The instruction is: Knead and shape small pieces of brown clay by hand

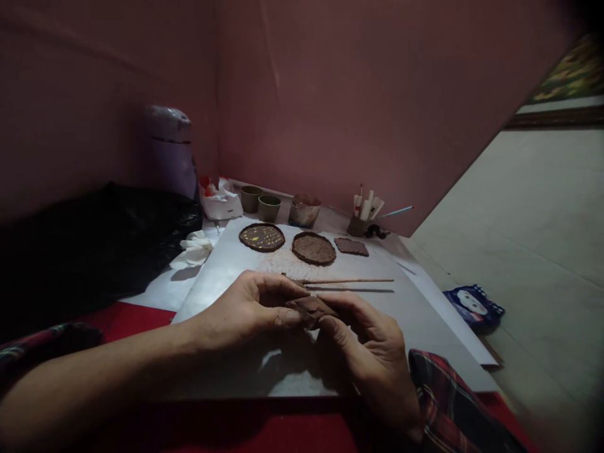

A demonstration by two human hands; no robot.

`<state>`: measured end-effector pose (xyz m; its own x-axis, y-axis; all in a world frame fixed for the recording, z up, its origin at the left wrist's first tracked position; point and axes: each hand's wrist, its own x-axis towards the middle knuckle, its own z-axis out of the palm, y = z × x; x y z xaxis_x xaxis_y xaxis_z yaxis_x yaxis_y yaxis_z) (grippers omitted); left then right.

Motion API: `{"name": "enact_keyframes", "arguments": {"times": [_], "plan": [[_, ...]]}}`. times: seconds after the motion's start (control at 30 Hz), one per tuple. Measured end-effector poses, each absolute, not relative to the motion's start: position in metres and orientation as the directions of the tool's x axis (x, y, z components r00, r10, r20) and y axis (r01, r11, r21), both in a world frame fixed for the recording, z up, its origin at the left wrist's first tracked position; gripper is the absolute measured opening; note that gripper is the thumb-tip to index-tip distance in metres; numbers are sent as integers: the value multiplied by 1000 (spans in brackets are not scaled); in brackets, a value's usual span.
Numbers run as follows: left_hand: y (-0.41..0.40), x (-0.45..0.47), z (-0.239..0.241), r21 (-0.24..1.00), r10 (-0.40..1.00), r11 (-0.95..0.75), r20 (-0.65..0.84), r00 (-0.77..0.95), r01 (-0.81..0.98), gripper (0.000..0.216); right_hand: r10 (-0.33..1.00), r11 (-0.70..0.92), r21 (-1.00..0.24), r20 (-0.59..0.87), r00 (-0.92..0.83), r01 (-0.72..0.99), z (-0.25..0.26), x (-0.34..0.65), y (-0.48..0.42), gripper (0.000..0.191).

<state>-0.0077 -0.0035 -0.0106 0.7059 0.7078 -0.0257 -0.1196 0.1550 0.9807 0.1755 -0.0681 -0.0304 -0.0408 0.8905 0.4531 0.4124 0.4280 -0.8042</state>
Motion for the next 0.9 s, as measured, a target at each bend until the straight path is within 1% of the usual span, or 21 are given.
{"name": "enact_keyframes", "arguments": {"times": [0.07, 0.17, 0.23, 0.27, 0.33, 0.43, 0.5, 0.63, 0.67, 0.77, 0.9], "plan": [[-4, -6, -11, 976, 706, 179, -38, 707, -126, 24, 900, 407, -825, 435, -19, 391, -30, 175, -68, 16], [-5, -2, -11, 960, 730, 213, -32, 682, -182, 45, 912, 380, -863, 409, 21, 333, -29, 173, -67, 14], [-6, 0, -12, 957, 755, 182, 13, 656, -227, 55, 916, 369, -877, 399, 37, 307, -29, 173, -66, 13], [-7, 1, -12, 962, 755, 149, 40, 655, -230, 55, 918, 365, -881, 394, 39, 303, -29, 173, -66, 13], [-9, 0, -11, 983, 719, 41, 95, 688, -179, 46, 923, 355, -883, 384, 37, 306, -29, 173, -66, 13], [-11, -3, -10, 982, 687, -179, 167, 707, -59, 27, 922, 362, -870, 388, 11, 336, -29, 174, -67, 15], [-12, -4, -10, 974, 707, -227, 181, 684, -22, 21, 912, 384, -841, 409, -17, 382, -31, 175, -68, 19], [-11, -4, -11, 994, 731, -70, 105, 674, -80, 27, 874, 446, -770, 485, -36, 456, -37, 176, -68, 40], [-11, -4, -12, 995, 729, -44, 94, 678, -92, 28, 859, 473, -750, 508, -54, 463, -38, 176, -68, 42], [-11, -4, -14, 995, 724, -22, 80, 685, -94, 24, 809, 564, -690, 571, -138, 454, -39, 177, -67, 34], [-11, -5, -17, 997, 725, 24, 35, 688, -76, 17, 797, 588, -687, 583, -160, 428, -39, 179, -67, 30]]}}
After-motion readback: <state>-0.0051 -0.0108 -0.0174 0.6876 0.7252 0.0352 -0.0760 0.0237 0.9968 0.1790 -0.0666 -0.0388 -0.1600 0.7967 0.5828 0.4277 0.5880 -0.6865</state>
